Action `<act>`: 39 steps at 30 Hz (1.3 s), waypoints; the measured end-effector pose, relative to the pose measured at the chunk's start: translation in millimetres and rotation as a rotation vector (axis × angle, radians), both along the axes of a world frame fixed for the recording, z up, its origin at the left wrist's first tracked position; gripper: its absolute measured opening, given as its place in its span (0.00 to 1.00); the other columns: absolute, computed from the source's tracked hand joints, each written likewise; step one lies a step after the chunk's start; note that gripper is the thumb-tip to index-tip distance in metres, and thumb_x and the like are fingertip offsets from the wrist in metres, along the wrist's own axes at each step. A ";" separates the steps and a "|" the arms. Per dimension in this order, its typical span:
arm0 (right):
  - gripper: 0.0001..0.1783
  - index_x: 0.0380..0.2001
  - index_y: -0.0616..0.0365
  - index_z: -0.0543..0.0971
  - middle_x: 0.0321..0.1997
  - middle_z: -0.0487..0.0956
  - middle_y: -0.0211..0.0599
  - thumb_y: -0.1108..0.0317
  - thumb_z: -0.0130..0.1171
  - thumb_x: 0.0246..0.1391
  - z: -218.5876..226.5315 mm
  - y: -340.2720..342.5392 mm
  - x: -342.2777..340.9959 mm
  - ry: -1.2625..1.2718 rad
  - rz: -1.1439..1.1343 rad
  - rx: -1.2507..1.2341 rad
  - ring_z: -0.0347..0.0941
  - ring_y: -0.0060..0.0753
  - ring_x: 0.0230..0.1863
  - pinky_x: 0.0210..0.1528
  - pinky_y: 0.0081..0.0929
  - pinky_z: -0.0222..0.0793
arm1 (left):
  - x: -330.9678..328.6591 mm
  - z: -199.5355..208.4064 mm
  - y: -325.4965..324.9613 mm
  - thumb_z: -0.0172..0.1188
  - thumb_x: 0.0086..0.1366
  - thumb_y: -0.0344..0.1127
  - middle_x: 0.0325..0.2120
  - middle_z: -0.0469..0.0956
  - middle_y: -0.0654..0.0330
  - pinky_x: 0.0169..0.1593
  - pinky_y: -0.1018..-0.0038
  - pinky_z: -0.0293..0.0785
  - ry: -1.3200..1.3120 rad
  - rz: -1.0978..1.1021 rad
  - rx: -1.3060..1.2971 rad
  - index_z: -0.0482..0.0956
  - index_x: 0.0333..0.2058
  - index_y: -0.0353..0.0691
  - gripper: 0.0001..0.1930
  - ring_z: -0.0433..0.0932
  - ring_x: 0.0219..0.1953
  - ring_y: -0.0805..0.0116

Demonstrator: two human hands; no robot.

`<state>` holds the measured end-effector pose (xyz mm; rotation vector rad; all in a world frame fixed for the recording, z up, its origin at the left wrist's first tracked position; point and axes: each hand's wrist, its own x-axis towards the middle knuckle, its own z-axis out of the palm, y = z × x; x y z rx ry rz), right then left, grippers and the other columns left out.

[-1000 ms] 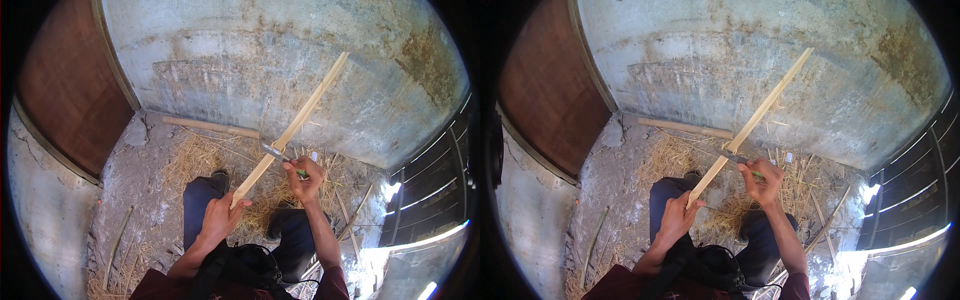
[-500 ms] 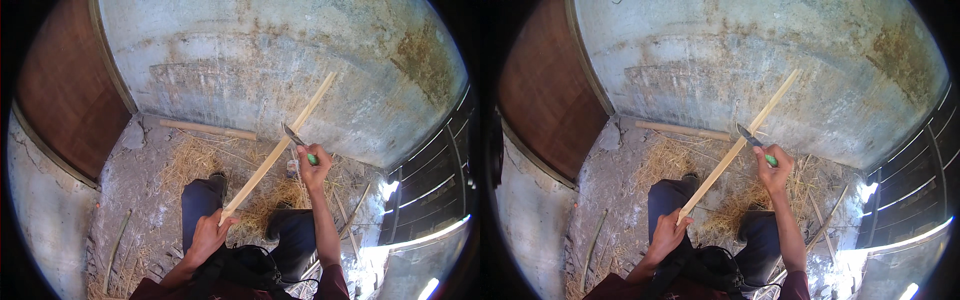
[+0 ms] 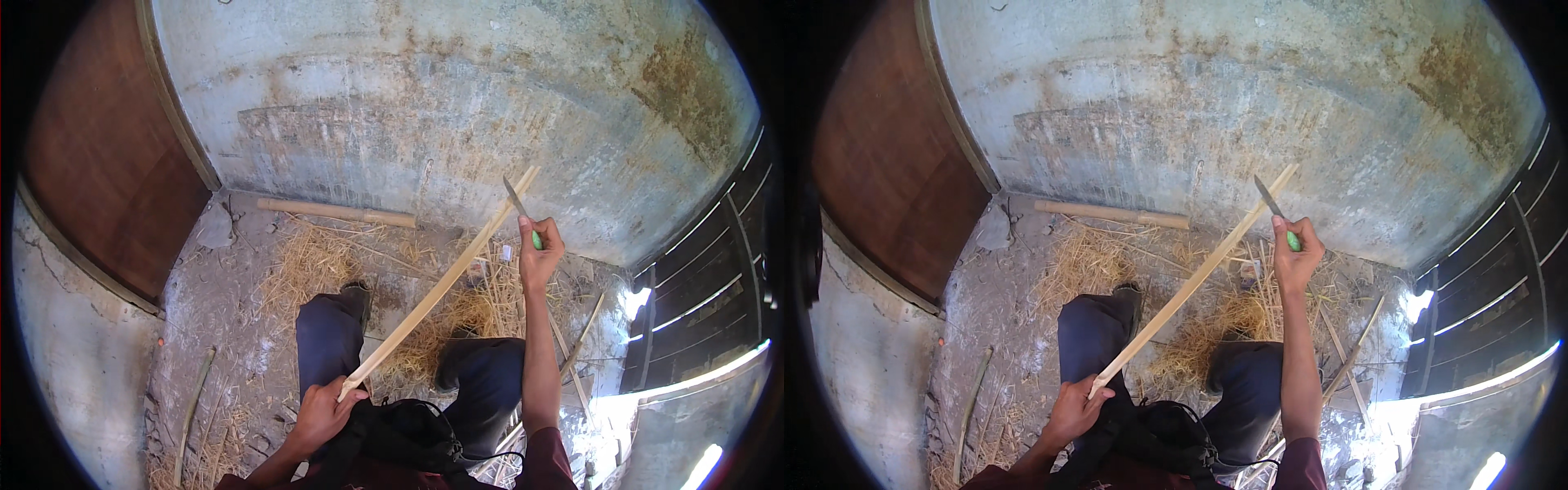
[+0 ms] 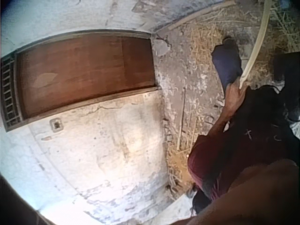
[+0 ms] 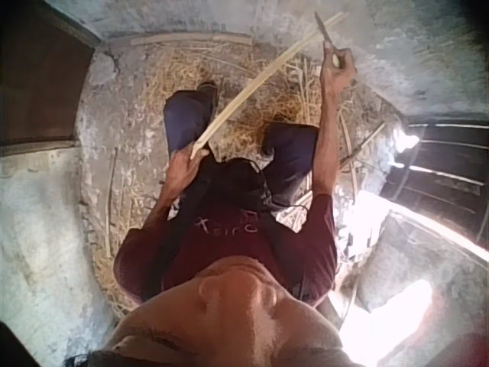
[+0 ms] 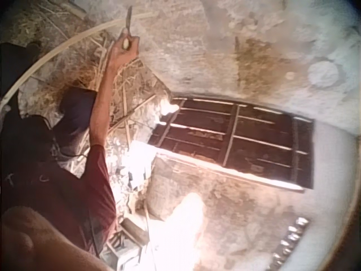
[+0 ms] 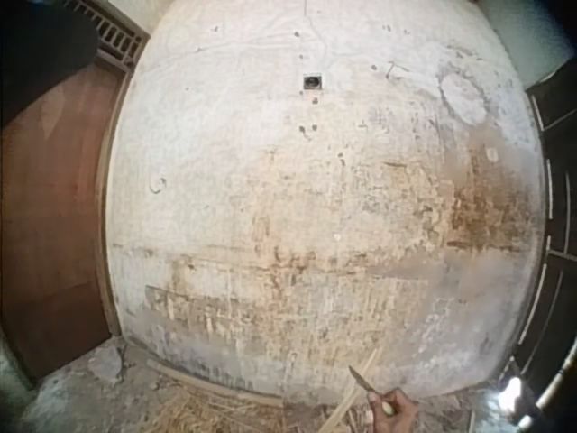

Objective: The person uses a knife to shave thin strips from a length of bamboo while sitting on the floor.

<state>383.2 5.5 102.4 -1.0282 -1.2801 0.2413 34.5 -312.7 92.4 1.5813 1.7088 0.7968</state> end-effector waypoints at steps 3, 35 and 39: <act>0.21 0.26 0.58 0.68 0.26 0.71 0.20 0.69 0.70 0.69 3.8 -2.1 2.4 -0.049 -0.027 -0.052 0.62 0.11 0.32 0.37 0.17 0.60 | -7.2 -2.6 -5.5 0.67 0.75 0.46 0.18 0.74 0.42 0.28 0.53 0.69 0.012 -0.018 -0.035 0.81 0.37 0.33 0.18 0.77 0.23 0.35; 0.18 0.56 0.55 0.84 0.26 0.80 0.24 0.69 0.72 0.64 -17.0 -4.5 -0.5 -0.135 0.123 -0.422 0.74 0.16 0.29 0.30 0.21 0.66 | -62.2 7.8 38.8 0.64 0.70 0.67 0.19 0.81 0.46 0.34 0.46 0.78 0.671 0.056 0.065 0.80 0.34 0.40 0.30 0.84 0.27 0.38; 0.18 0.55 0.56 0.87 0.45 0.89 0.39 0.69 0.73 0.62 -5.3 -23.2 -34.6 -0.215 0.265 -0.512 0.84 0.28 0.47 0.54 0.28 0.76 | -52.6 17.6 48.7 0.62 0.70 0.69 0.19 0.82 0.47 0.32 0.49 0.80 0.747 0.001 0.113 0.77 0.34 0.39 0.32 0.86 0.27 0.40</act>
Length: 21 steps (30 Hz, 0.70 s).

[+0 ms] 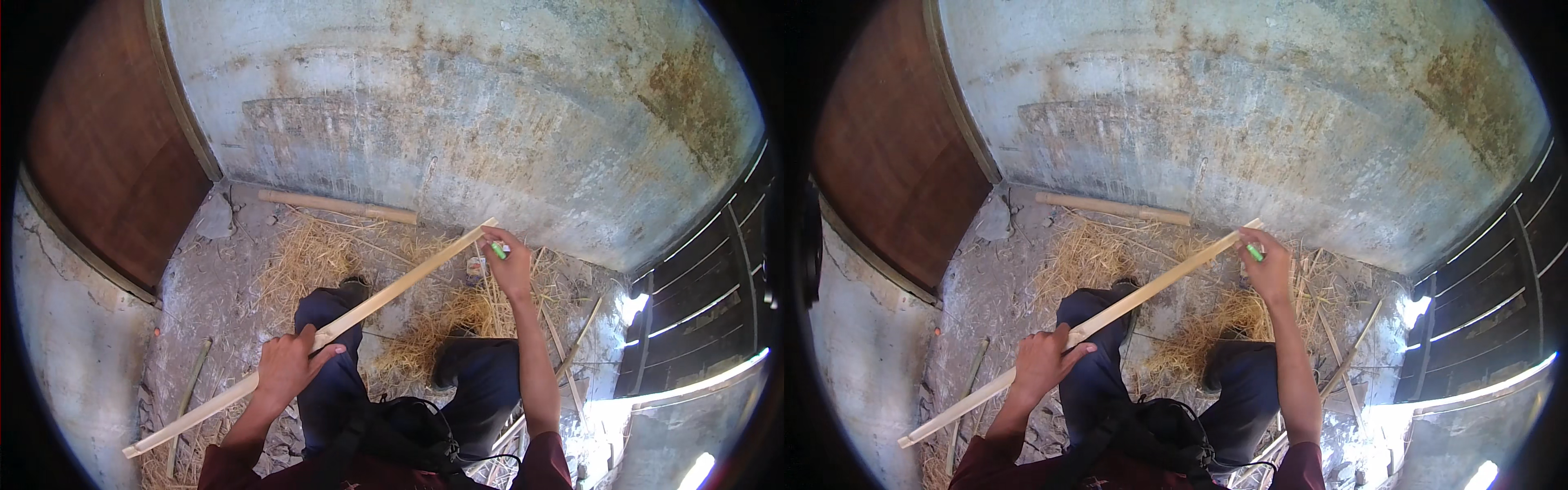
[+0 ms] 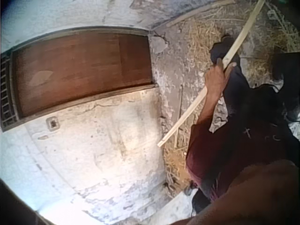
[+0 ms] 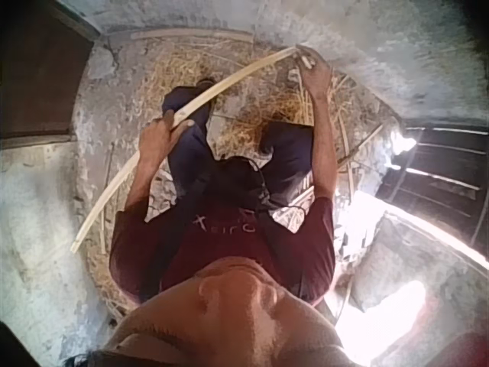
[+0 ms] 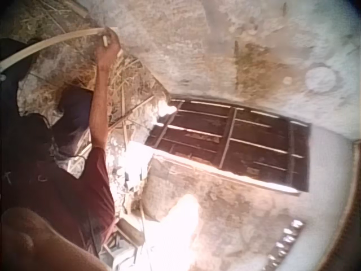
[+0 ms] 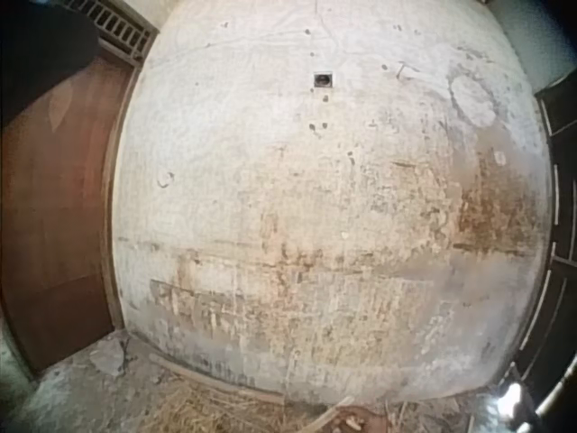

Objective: The person uses a knife to shave thin strips from a length of bamboo while sitting on the floor.

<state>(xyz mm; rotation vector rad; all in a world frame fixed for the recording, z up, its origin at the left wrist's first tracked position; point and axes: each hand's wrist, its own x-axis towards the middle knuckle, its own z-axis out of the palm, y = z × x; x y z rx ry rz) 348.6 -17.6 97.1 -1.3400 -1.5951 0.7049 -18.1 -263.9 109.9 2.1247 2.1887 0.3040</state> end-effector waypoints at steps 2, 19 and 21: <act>0.21 0.57 0.55 0.87 0.56 0.88 0.45 0.70 0.74 0.60 -6.8 1.1 -2.4 -0.222 0.154 0.218 0.85 0.37 0.56 0.59 0.33 0.77 | 5.2 4.8 4.4 0.62 0.71 0.69 0.19 0.82 0.48 0.32 0.49 0.79 -0.024 -0.009 0.009 0.77 0.35 0.40 0.31 0.86 0.27 0.41; 0.14 0.47 0.58 0.88 0.40 0.86 0.39 0.64 0.76 0.61 -21.9 -3.9 -25.6 -0.295 0.592 0.103 0.82 0.36 0.39 0.43 0.35 0.76 | -5.8 84.9 55.5 0.77 0.60 0.55 0.29 0.84 0.60 0.49 0.55 0.78 0.119 -0.161 0.266 0.84 0.40 0.47 0.21 0.85 0.37 0.56; 0.13 0.45 0.59 0.88 0.34 0.84 0.33 0.63 0.74 0.64 -26.9 -4.1 -21.7 -0.152 0.584 -0.048 0.76 0.24 0.35 0.38 0.29 0.70 | -5.6 95.7 70.6 0.79 0.57 0.53 0.32 0.84 0.60 0.55 0.52 0.74 0.184 -0.186 0.407 0.84 0.40 0.47 0.21 0.84 0.40 0.57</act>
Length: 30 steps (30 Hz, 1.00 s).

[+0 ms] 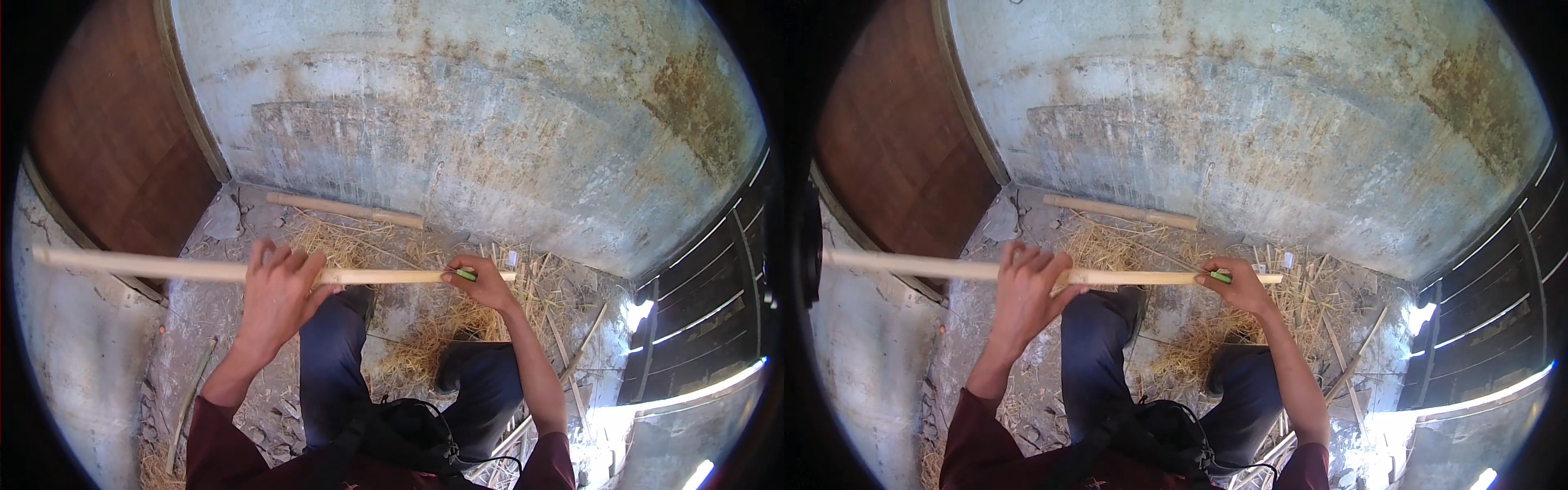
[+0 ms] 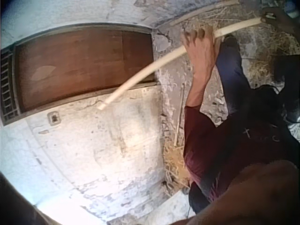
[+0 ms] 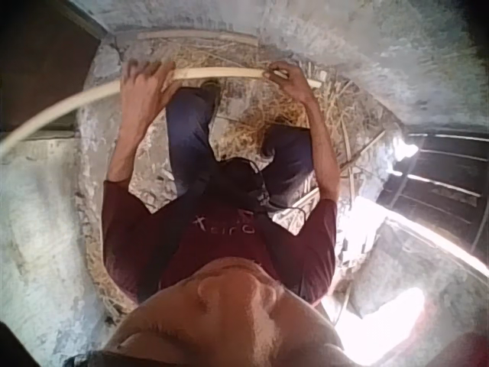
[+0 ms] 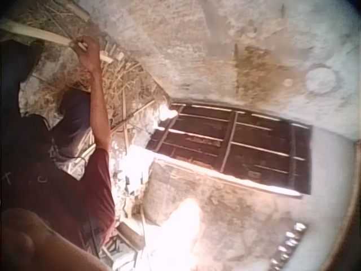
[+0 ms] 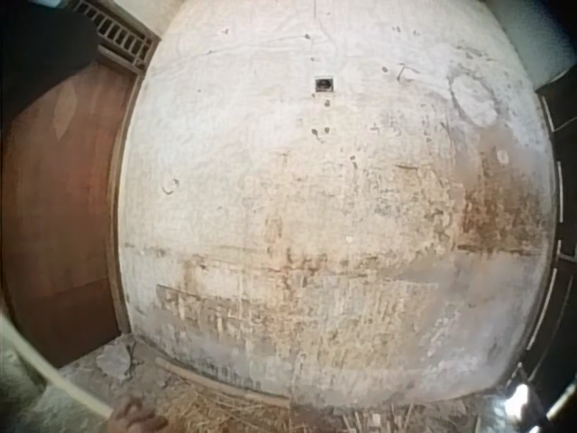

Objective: The person uses a knife to shave thin strips from a length of bamboo while sitting on the floor.

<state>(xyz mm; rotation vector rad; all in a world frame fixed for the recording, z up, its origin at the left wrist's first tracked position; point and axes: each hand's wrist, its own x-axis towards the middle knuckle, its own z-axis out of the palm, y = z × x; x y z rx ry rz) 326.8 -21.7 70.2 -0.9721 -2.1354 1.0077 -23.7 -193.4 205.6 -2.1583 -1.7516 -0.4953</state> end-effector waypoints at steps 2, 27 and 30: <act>0.12 0.44 0.59 0.88 0.33 0.83 0.29 0.62 0.74 0.65 0.1 0.7 3.0 0.004 -0.084 -0.059 0.74 0.21 0.35 0.38 0.28 0.69 | 7.7 16.1 14.2 0.81 0.55 0.51 0.34 0.84 0.60 0.60 0.50 0.71 0.060 -0.025 0.142 0.84 0.39 0.47 0.21 0.83 0.43 0.58; 0.22 0.43 0.59 0.89 0.29 0.79 0.21 0.49 0.74 0.65 -19.8 14.4 -0.7 0.188 -0.331 -0.229 0.69 0.17 0.34 0.37 0.27 0.66 | 112.4 -73.9 170.5 0.51 0.82 0.59 0.41 0.81 0.58 0.61 0.63 0.77 -2.001 -0.896 -0.314 0.69 0.65 0.43 0.28 0.84 0.49 0.61; 0.18 0.51 0.57 0.90 0.34 0.85 0.28 0.55 0.71 0.67 -14.4 16.6 0.5 0.164 -0.375 -0.200 0.77 0.20 0.39 0.46 0.27 0.73 | 99.9 -87.3 174.1 0.34 0.85 0.64 0.14 0.46 0.72 0.31 0.71 0.48 -2.083 -0.911 -0.291 0.65 0.27 0.47 0.32 0.41 0.18 0.76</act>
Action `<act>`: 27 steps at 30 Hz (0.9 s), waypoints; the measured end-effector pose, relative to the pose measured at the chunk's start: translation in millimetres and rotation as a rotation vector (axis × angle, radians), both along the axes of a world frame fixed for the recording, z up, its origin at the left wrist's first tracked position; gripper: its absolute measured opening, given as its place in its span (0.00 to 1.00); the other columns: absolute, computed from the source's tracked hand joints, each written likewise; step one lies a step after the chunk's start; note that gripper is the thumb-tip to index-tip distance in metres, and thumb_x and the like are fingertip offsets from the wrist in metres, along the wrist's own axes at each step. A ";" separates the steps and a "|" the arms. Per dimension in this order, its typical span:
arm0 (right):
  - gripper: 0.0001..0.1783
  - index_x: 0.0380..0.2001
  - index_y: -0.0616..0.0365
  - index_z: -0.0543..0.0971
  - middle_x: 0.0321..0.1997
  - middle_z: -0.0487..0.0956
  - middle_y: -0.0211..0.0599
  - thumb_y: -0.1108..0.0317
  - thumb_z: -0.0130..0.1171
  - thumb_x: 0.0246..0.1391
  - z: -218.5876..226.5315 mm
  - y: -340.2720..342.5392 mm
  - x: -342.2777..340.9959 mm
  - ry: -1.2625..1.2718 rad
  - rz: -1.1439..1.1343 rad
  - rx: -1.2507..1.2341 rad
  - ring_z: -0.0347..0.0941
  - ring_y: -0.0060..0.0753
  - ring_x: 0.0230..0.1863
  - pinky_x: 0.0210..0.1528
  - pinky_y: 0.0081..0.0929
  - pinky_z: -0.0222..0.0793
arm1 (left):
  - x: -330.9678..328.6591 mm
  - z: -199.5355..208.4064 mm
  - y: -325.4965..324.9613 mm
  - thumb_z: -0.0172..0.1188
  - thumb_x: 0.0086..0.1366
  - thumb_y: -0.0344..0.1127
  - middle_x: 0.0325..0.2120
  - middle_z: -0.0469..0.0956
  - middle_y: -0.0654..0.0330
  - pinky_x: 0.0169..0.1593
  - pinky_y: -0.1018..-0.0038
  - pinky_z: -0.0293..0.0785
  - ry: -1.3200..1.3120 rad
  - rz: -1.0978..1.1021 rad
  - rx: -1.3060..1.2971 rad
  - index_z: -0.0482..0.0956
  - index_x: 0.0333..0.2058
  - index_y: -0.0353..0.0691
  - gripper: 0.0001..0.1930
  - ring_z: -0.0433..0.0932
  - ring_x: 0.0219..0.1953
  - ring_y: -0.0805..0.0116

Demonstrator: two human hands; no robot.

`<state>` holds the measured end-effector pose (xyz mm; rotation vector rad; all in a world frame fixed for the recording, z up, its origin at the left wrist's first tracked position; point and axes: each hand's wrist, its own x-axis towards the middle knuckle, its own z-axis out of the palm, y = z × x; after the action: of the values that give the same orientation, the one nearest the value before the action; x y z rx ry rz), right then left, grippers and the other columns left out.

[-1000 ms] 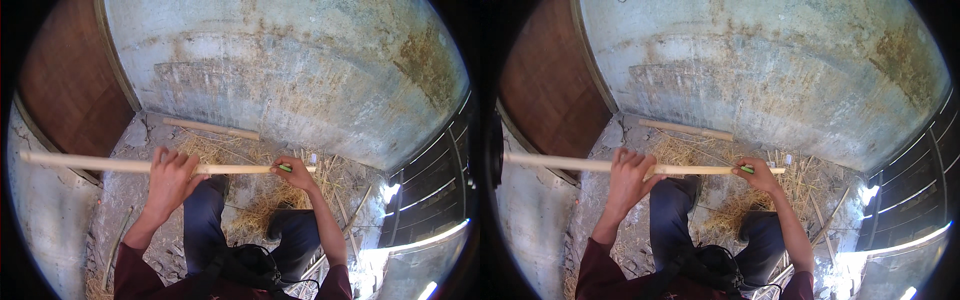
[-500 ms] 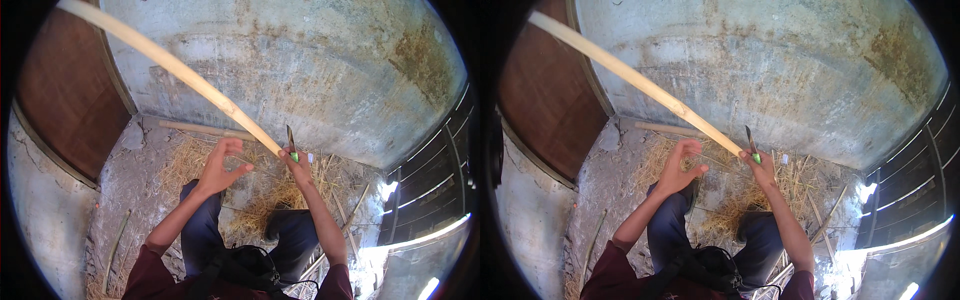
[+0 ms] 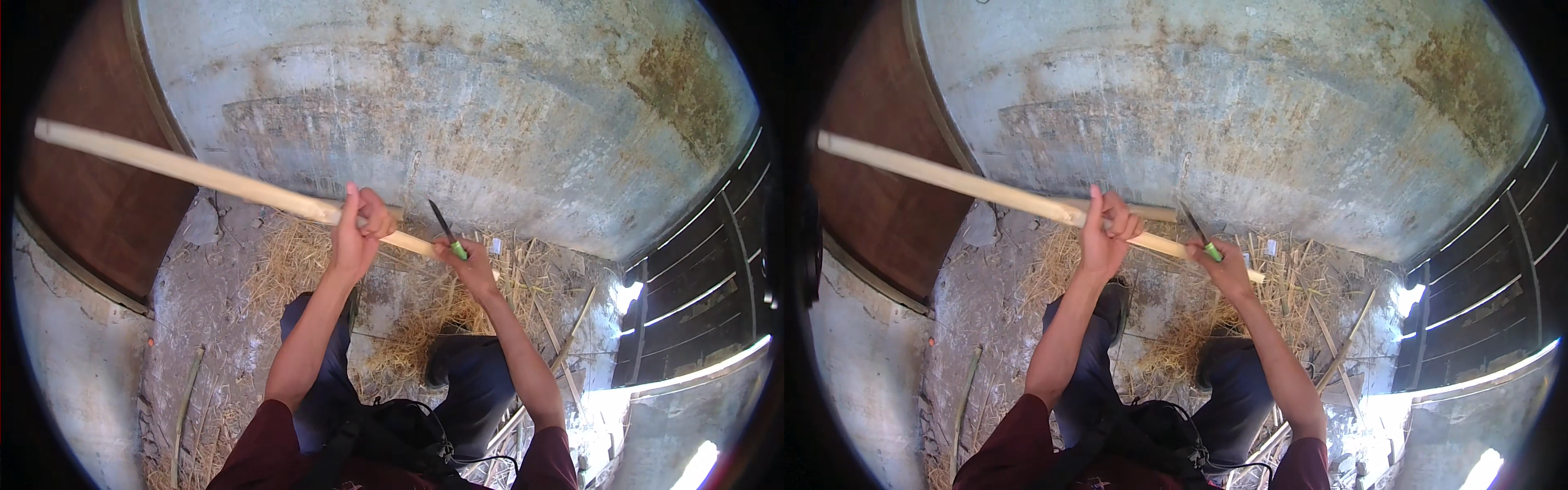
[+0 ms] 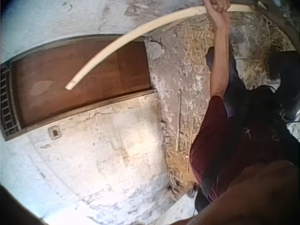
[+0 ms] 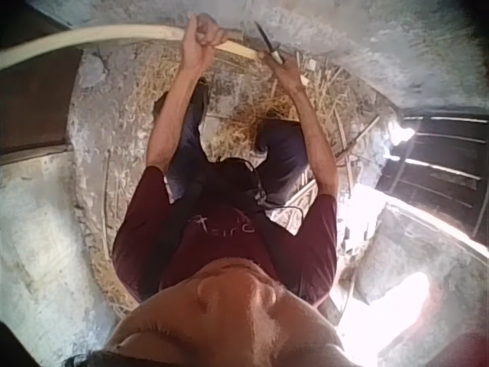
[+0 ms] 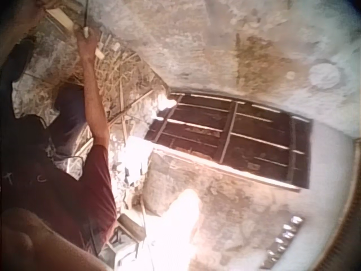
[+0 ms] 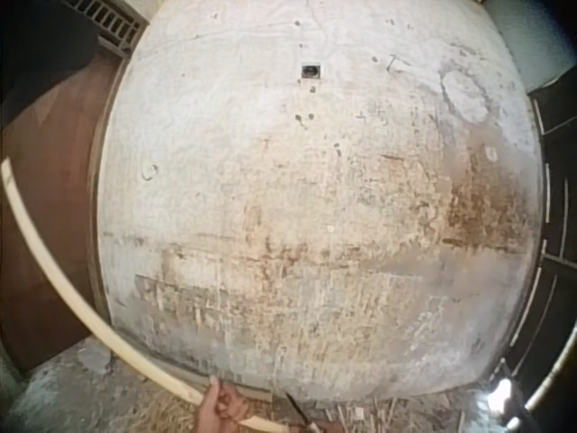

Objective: The person uses a knife to shave thin strips from a length of bamboo while sitting on the floor.

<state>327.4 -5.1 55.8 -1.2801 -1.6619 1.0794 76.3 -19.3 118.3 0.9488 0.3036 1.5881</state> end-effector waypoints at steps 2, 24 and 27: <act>0.17 0.53 0.56 0.90 0.37 0.88 0.31 0.59 0.70 0.69 4.5 2.7 4.6 0.060 -0.017 0.061 0.79 0.21 0.40 0.49 0.27 0.75 | -10.8 -5.6 0.9 0.35 0.85 0.64 0.14 0.47 0.71 0.31 0.71 0.49 -0.063 0.067 -0.015 0.65 0.26 0.47 0.32 0.43 0.17 0.76; 0.06 0.39 0.60 0.87 0.31 0.84 0.29 0.74 0.64 0.61 24.5 -4.0 19.4 0.123 -0.384 0.385 0.71 0.17 0.29 0.31 0.24 0.67 | -83.0 -50.4 23.4 0.37 0.86 0.60 0.13 0.51 0.70 0.28 0.71 0.56 -0.623 0.339 -0.089 0.66 0.25 0.45 0.32 0.47 0.15 0.74; 0.09 0.43 0.57 0.90 0.44 0.88 0.36 0.70 0.71 0.60 19.3 -1.9 16.2 0.040 -0.250 0.299 0.82 0.27 0.37 0.43 0.31 0.80 | -84.5 -52.2 24.2 0.37 0.86 0.60 0.13 0.51 0.70 0.28 0.72 0.56 -0.655 0.328 -0.075 0.66 0.25 0.45 0.32 0.47 0.15 0.74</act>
<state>343.5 -7.0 75.1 -1.2210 -1.5184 0.6747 -8.3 5.0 66.1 0.2885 0.0553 2.0748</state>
